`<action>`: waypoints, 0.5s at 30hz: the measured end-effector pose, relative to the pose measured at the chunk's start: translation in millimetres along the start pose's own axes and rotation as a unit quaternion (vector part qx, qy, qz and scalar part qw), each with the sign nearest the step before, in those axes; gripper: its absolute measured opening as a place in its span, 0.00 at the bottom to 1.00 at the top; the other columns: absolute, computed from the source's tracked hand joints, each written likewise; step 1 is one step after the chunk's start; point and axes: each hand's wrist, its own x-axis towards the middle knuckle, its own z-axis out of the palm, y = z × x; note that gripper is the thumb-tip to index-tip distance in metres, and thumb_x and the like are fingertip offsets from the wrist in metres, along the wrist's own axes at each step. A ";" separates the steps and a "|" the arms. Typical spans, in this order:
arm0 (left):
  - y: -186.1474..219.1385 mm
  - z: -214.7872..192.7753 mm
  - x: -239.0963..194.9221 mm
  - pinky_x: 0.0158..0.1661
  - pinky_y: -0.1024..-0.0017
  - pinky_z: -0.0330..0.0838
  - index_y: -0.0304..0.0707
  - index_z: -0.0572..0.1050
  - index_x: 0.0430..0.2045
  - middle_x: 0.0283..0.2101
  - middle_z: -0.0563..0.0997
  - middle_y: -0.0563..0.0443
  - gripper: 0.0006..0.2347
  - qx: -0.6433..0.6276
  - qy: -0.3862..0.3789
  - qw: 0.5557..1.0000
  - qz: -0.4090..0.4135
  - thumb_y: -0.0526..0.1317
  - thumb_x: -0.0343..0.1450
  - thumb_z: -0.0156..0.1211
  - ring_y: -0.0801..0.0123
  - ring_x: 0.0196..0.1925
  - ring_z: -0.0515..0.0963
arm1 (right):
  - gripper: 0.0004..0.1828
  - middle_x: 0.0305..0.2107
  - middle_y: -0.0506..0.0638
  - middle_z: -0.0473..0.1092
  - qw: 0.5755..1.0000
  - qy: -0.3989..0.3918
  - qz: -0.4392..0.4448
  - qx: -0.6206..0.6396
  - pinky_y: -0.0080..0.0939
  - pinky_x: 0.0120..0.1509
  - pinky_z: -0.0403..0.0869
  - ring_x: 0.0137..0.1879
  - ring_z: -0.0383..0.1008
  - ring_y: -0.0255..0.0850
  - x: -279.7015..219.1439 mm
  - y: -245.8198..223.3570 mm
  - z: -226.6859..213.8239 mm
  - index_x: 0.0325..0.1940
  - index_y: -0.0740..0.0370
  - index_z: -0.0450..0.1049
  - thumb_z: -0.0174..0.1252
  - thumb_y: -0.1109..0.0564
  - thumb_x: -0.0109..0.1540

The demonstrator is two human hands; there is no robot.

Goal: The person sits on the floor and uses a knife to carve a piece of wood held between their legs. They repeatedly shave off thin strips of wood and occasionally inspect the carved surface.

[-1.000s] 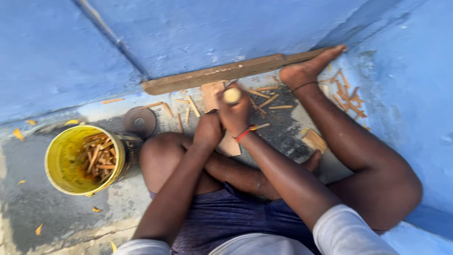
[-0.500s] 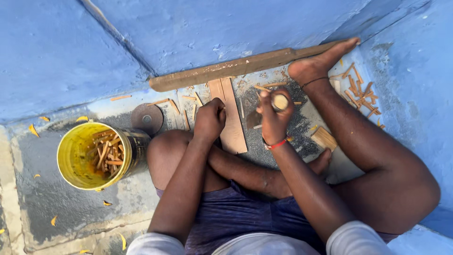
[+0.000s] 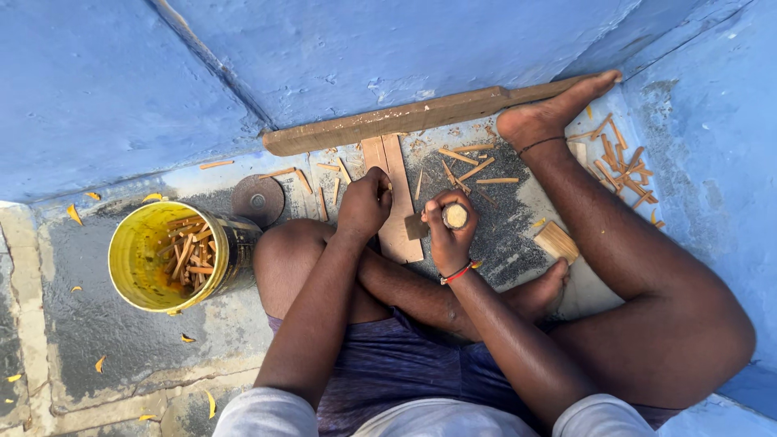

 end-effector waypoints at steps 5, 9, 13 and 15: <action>-2.0 4.9 4.5 0.36 0.64 0.78 0.36 0.73 0.40 0.30 0.83 0.45 0.10 -0.081 0.015 0.996 -0.030 0.32 0.67 0.63 0.59 0.32 0.85 | 0.13 0.28 0.48 0.69 1.000 0.010 0.014 0.000 0.36 0.42 0.73 0.34 0.71 0.31 4.9 6.0 -3.8 0.36 0.60 0.63 0.58 0.56 0.71; -11.0 9.8 10.1 0.32 0.74 0.75 0.37 0.74 0.46 0.28 0.80 0.52 0.10 -0.278 -0.024 0.952 -0.125 0.34 0.71 0.62 0.73 0.30 0.82 | 0.14 0.27 0.48 0.69 1.000 -0.007 0.008 -0.018 0.35 0.41 0.73 0.34 0.72 0.31 4.2 4.7 -6.4 0.35 0.60 0.63 0.58 0.55 0.71; -20.9 8.7 14.6 0.32 0.78 0.76 0.35 0.77 0.48 0.32 0.80 0.55 0.11 -0.393 -0.046 0.890 -0.225 0.35 0.73 0.61 0.76 0.31 0.81 | 0.16 0.26 0.48 0.70 0.999 -0.029 -0.005 -0.041 0.34 0.40 0.72 0.33 0.72 0.31 -0.9 2.0 -3.8 0.34 0.59 0.62 0.59 0.54 0.71; -20.2 5.6 14.4 0.33 0.78 0.78 0.36 0.77 0.48 0.33 0.80 0.55 0.11 -0.427 -0.047 0.866 -0.255 0.36 0.72 0.62 0.76 0.32 0.82 | 0.16 0.26 0.48 0.69 0.998 -0.041 -0.007 -0.043 0.33 0.40 0.71 0.33 0.71 0.31 -5.5 0.6 -1.7 0.34 0.59 0.61 0.59 0.53 0.70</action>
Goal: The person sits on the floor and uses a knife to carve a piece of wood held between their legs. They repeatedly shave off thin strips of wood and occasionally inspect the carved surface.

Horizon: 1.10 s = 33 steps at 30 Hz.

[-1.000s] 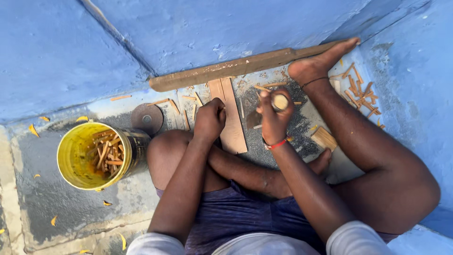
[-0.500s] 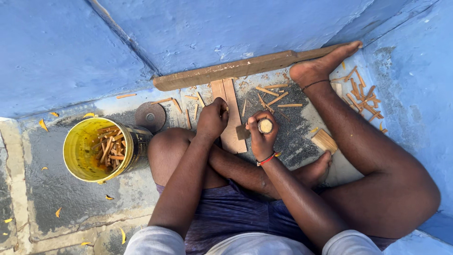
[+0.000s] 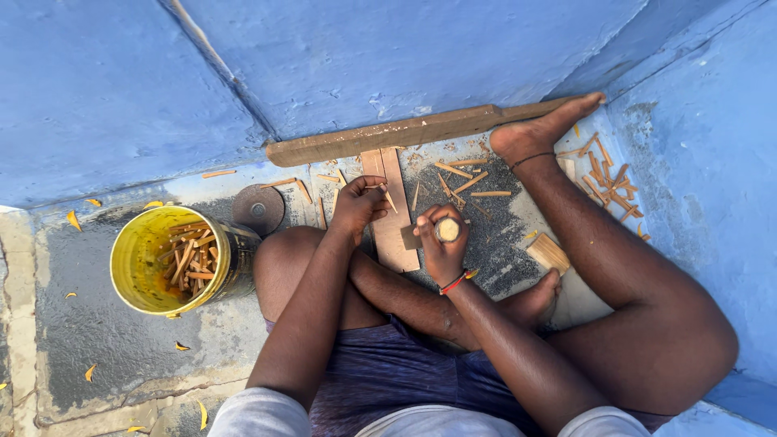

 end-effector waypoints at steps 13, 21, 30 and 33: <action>3.9 -7.9 -10.6 0.31 0.79 0.81 0.39 0.76 0.49 0.36 0.83 0.52 0.11 -0.138 0.013 0.989 -0.045 0.36 0.72 0.63 0.74 0.34 0.85 | 0.13 0.29 0.48 0.70 0.984 -0.139 -0.105 -0.043 0.46 0.54 0.75 0.35 0.73 0.37 -30.6 -26.5 21.4 0.32 0.60 0.66 0.65 0.60 0.64; -5.2 -12.9 0.9 0.29 0.80 0.79 0.38 0.78 0.47 0.34 0.83 0.54 0.09 -0.141 -0.006 0.989 -0.039 0.36 0.73 0.62 0.75 0.31 0.84 | 0.19 0.30 0.50 0.69 0.930 -0.300 -0.148 -0.155 0.49 0.45 0.69 0.38 0.71 0.48 -65.1 -49.2 53.4 0.27 0.58 0.68 0.76 0.53 0.53; -40.4 2.2 26.4 0.29 0.75 0.74 0.33 0.77 0.46 0.29 0.81 0.52 0.11 0.065 -0.049 0.995 0.052 0.32 0.70 0.64 0.73 0.28 0.80 | 0.19 0.33 0.51 0.69 0.941 -0.274 -0.150 -0.131 0.51 0.47 0.70 0.41 0.71 0.49 -70.9 -35.4 54.2 0.31 0.58 0.69 0.75 0.52 0.53; -54.2 13.0 20.7 0.30 0.74 0.76 0.31 0.75 0.46 0.29 0.82 0.49 0.11 0.150 -0.094 0.981 0.077 0.32 0.70 0.62 0.72 0.29 0.83 | 0.18 0.34 0.51 0.69 0.946 -0.262 -0.147 -0.124 0.51 0.48 0.71 0.42 0.71 0.50 -73.7 -30.7 54.3 0.32 0.58 0.70 0.74 0.53 0.53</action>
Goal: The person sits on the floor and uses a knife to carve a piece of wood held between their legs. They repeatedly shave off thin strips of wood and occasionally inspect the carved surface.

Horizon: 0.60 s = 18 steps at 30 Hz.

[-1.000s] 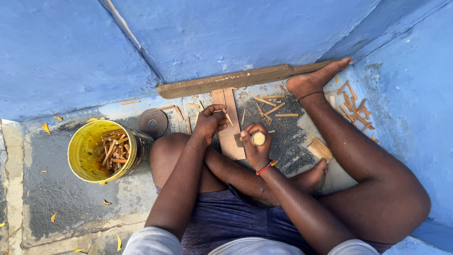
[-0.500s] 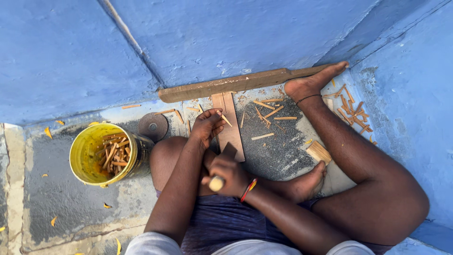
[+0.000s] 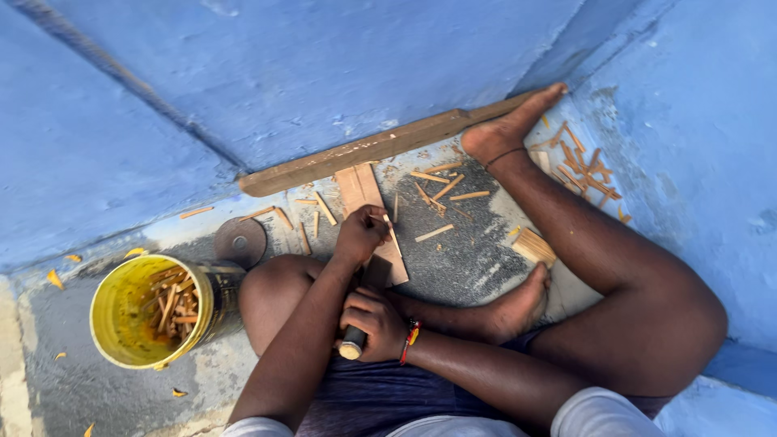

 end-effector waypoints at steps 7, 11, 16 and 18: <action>17.6 14.9 -4.6 0.34 0.73 0.79 0.33 0.76 0.46 0.33 0.85 0.47 0.12 0.154 -0.063 0.985 -0.051 0.38 0.71 0.63 0.72 0.33 0.87 | 0.17 0.39 0.52 0.70 0.999 0.034 -0.018 0.017 0.53 0.55 0.72 0.48 0.74 0.52 1.8 -2.7 -1.1 0.34 0.58 0.69 0.73 0.52 0.55; 25.0 20.2 -1.7 0.40 0.67 0.79 0.35 0.79 0.43 0.35 0.86 0.43 0.12 0.327 -0.062 0.938 0.098 0.40 0.69 0.68 0.63 0.37 0.86 | 0.19 0.40 0.54 0.71 0.999 0.048 -0.011 -0.008 0.55 0.57 0.72 0.50 0.73 0.55 0.0 -2.6 2.2 0.37 0.58 0.71 0.73 0.47 0.55; 58.7 46.5 15.2 0.44 0.61 0.78 0.40 0.79 0.42 0.38 0.85 0.43 0.11 0.410 -0.132 0.891 0.140 0.38 0.66 0.64 0.52 0.41 0.85 | 0.23 0.49 0.57 0.71 0.998 0.064 0.005 -0.015 0.56 0.64 0.73 0.57 0.74 0.57 -5.4 2.1 5.8 0.46 0.58 0.73 0.72 0.45 0.56; 72.6 64.4 26.2 0.47 0.56 0.77 0.42 0.80 0.40 0.39 0.84 0.41 0.08 0.460 -0.118 0.868 0.145 0.38 0.70 0.59 0.49 0.44 0.84 | 0.26 0.52 0.57 0.71 0.997 0.068 -0.001 -0.025 0.57 0.68 0.72 0.61 0.74 0.57 -10.4 4.0 10.4 0.51 0.59 0.74 0.72 0.45 0.56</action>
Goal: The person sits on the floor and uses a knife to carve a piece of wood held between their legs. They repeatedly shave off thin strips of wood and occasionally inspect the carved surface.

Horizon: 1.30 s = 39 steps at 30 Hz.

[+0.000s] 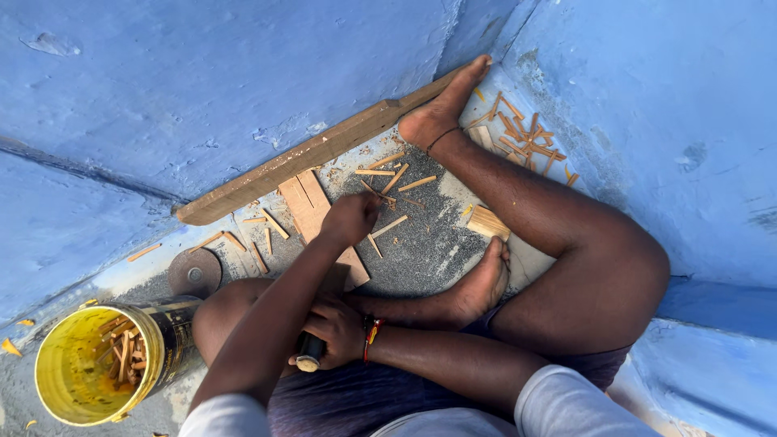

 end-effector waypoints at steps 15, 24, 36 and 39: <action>-40.4 12.8 43.5 0.55 0.57 0.69 0.51 0.78 0.51 0.56 0.77 0.52 0.19 0.210 0.118 0.970 -0.028 0.33 0.65 0.55 0.55 0.59 0.73 | 0.29 0.54 0.58 0.74 0.996 -0.064 -0.049 0.032 0.58 0.71 0.71 0.64 0.73 0.58 -20.5 34.4 27.9 0.55 0.60 0.75 0.69 0.46 0.53; -35.4 24.8 44.1 0.55 0.56 0.68 0.44 0.79 0.42 0.48 0.80 0.48 0.12 0.255 0.136 0.957 0.006 0.34 0.68 0.52 0.56 0.57 0.75 | 0.27 0.51 0.57 0.75 0.996 -0.069 -0.044 0.025 0.59 0.70 0.72 0.62 0.75 0.57 -24.3 30.3 29.6 0.53 0.60 0.76 0.68 0.46 0.54; 3.5 -16.6 14.8 0.44 0.74 0.78 0.32 0.77 0.37 0.37 0.85 0.46 0.03 -0.241 0.232 0.940 0.070 0.28 0.73 0.58 0.68 0.42 0.87 | 0.24 0.48 0.56 0.76 0.995 -0.062 -0.072 0.002 0.59 0.68 0.73 0.59 0.76 0.57 -23.5 38.5 23.7 0.49 0.59 0.78 0.67 0.45 0.55; -0.8 -18.9 14.2 0.45 0.75 0.78 0.32 0.78 0.39 0.38 0.86 0.47 0.05 -0.267 0.232 0.934 0.054 0.28 0.73 0.58 0.73 0.43 0.86 | 0.23 0.47 0.55 0.76 0.995 -0.065 -0.070 -0.002 0.59 0.68 0.73 0.58 0.77 0.56 -27.4 39.1 24.4 0.49 0.59 0.78 0.67 0.45 0.55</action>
